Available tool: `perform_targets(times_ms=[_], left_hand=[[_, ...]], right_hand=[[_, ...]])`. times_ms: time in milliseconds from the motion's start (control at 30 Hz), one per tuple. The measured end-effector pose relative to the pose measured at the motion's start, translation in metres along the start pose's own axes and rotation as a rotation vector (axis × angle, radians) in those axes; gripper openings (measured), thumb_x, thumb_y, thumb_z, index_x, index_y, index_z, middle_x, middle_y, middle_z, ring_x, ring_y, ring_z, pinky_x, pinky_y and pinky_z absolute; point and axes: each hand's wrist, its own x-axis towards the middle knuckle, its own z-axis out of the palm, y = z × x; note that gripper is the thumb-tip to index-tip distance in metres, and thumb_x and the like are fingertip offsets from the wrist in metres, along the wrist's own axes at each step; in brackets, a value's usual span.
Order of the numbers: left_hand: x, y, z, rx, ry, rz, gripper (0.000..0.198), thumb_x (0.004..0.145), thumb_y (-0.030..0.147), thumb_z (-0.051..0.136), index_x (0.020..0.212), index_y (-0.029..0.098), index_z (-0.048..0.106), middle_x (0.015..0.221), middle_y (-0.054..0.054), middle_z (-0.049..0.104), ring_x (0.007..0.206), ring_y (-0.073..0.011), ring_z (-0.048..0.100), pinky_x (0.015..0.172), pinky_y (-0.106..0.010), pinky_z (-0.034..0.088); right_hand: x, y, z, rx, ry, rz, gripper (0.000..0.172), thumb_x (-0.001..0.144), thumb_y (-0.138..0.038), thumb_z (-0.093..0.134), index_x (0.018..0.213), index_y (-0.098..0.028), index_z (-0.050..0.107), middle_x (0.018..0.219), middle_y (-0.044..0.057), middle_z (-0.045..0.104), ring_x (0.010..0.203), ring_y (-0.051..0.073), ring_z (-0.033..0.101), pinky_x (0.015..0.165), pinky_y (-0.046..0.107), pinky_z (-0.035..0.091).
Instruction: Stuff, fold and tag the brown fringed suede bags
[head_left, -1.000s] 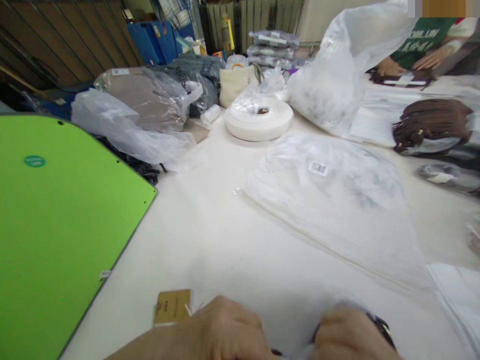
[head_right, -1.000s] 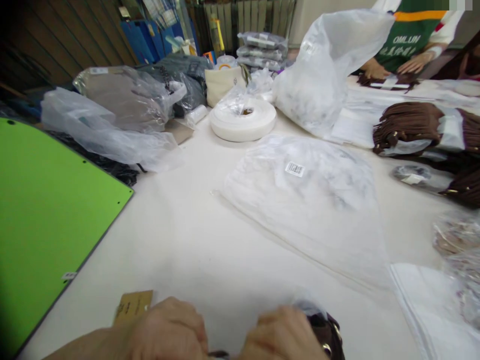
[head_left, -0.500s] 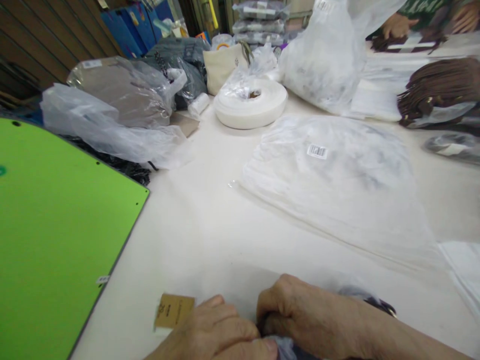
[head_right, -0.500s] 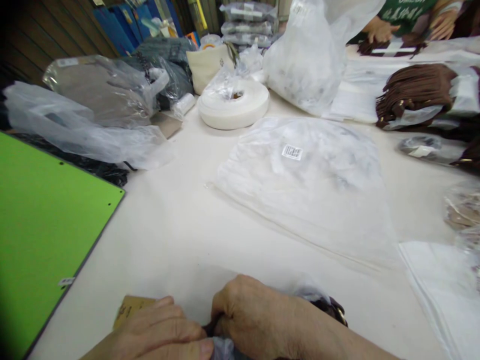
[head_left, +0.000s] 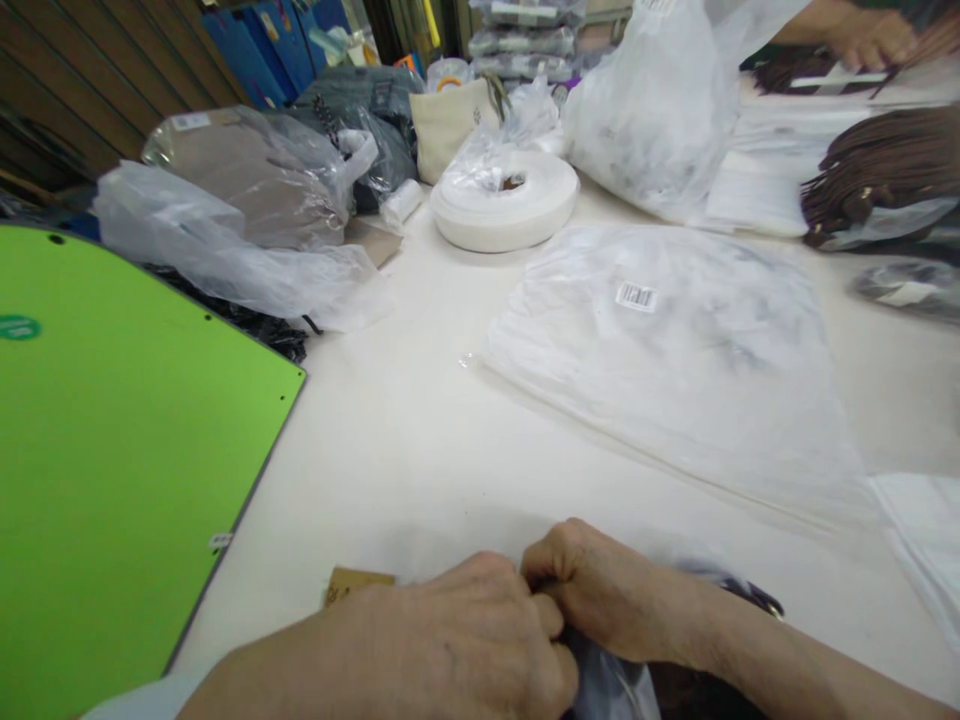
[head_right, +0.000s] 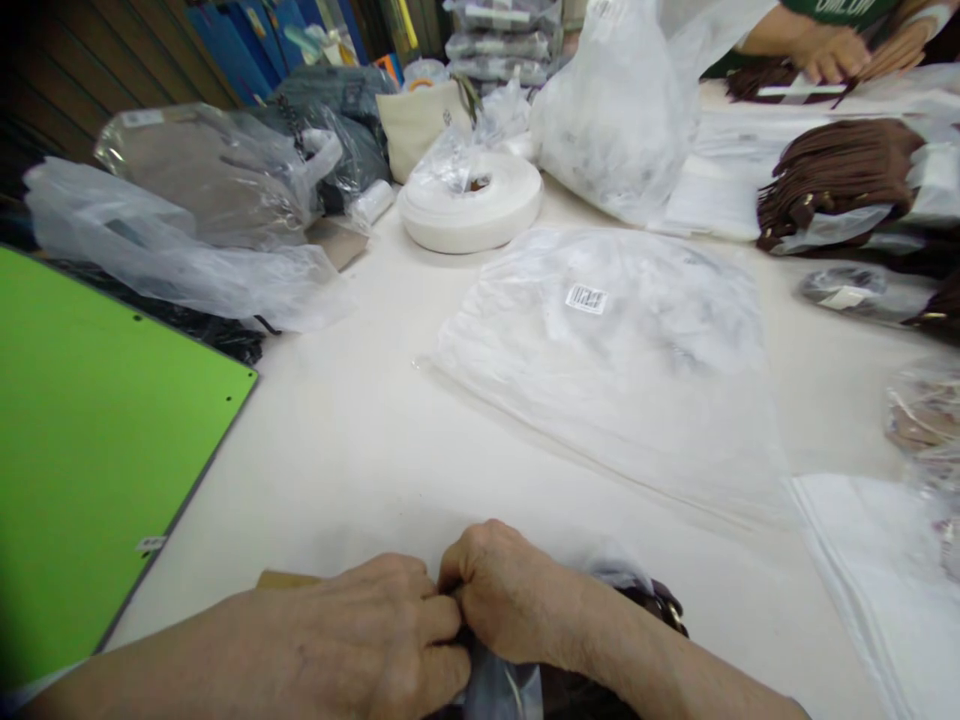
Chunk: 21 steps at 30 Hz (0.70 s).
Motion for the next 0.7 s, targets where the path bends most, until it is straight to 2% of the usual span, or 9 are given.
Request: perform_targets(times_ms=[67, 133, 267, 333, 467, 533, 633, 700], left_hand=[[0.003, 0.003, -0.001, 0.092, -0.021, 0.072, 0.012, 0.073, 0.009, 0.059, 0.080, 0.019, 0.059, 0.075, 0.000, 0.063, 0.067, -0.0144, 0.055, 0.074, -0.025, 0.046], [0.001, 0.006, -0.003, 0.125, -0.014, 0.020, 0.015, 0.073, 0.010, 0.059, 0.087, 0.016, 0.059, 0.082, -0.004, 0.063, 0.074, -0.0176, 0.056, 0.077, -0.030, 0.047], [-0.007, 0.004, 0.002, -0.096, 0.012, -0.170, 0.020, 0.069, 0.013, 0.068, 0.087, 0.020, 0.061, 0.091, -0.003, 0.057, 0.080, -0.0158, 0.056, 0.066, -0.022, 0.048], [-0.011, 0.000, 0.009, -0.257, 0.048, -0.178, 0.022, 0.070, 0.009, 0.066, 0.088, 0.021, 0.062, 0.091, -0.002, 0.055, 0.080, -0.0133, 0.056, 0.064, -0.018, 0.047], [-0.017, -0.007, 0.025, -0.490, 0.252, -0.195, 0.025, 0.072, 0.002, 0.059, 0.091, 0.017, 0.057, 0.083, 0.000, 0.058, 0.079, -0.0111, 0.056, 0.072, -0.017, 0.048], [-0.023, -0.007, 0.032, -0.509, 0.400, -0.121, 0.017, 0.078, 0.007, 0.055, 0.092, 0.017, 0.053, 0.081, -0.002, 0.059, 0.080, -0.0122, 0.057, 0.074, -0.018, 0.049], [-0.036, -0.002, 0.043, -0.338, 0.587, 0.003, 0.011, 0.086, 0.017, 0.045, 0.090, 0.020, 0.055, 0.094, -0.007, 0.061, 0.099, -0.0170, 0.056, 0.086, -0.027, 0.049], [-0.045, 0.005, 0.053, -0.148, 0.601, -0.068, 0.014, 0.084, 0.014, 0.046, 0.086, 0.023, 0.057, 0.108, -0.006, 0.060, 0.112, -0.0203, 0.052, 0.097, -0.037, 0.045]], right_hand=[[-0.001, 0.004, -0.002, 0.007, 0.003, -0.006, 0.015, 0.057, -0.007, 0.042, 0.054, -0.014, 0.055, 0.052, -0.005, 0.040, 0.056, 0.008, 0.040, 0.048, 0.017, 0.030], [-0.004, 0.009, -0.007, 0.035, -0.035, -0.066, 0.016, 0.061, -0.009, 0.043, 0.060, -0.014, 0.059, 0.056, -0.004, 0.044, 0.058, 0.009, 0.041, 0.051, 0.018, 0.033], [-0.012, 0.015, -0.020, 0.108, -0.204, -0.119, 0.019, 0.067, -0.015, 0.049, 0.078, -0.013, 0.063, 0.062, -0.005, 0.046, 0.057, 0.008, 0.039, 0.054, 0.019, 0.035], [-0.013, 0.015, -0.024, 0.173, -0.275, -0.090, 0.020, 0.064, -0.018, 0.056, 0.082, -0.013, 0.063, 0.062, -0.006, 0.044, 0.056, 0.007, 0.039, 0.052, 0.019, 0.034], [-0.009, 0.019, -0.020, 0.409, -0.367, -0.042, 0.030, 0.057, -0.027, 0.072, 0.080, -0.011, 0.062, 0.063, -0.005, 0.052, 0.057, 0.007, 0.043, 0.053, 0.019, 0.035], [-0.007, 0.022, -0.015, 0.482, -0.361, -0.003, 0.037, 0.054, -0.032, 0.076, 0.082, -0.011, 0.063, 0.065, -0.003, 0.055, 0.057, 0.007, 0.045, 0.056, 0.021, 0.037], [-0.007, 0.026, -0.011, 0.460, -0.315, 0.012, 0.040, 0.057, -0.035, 0.077, 0.086, -0.012, 0.065, 0.065, -0.004, 0.056, 0.056, 0.006, 0.045, 0.057, 0.021, 0.037], [-0.008, 0.027, -0.011, 0.432, -0.297, 0.014, 0.039, 0.058, -0.036, 0.077, 0.087, -0.012, 0.065, 0.065, -0.004, 0.056, 0.056, 0.006, 0.044, 0.055, 0.019, 0.035]])
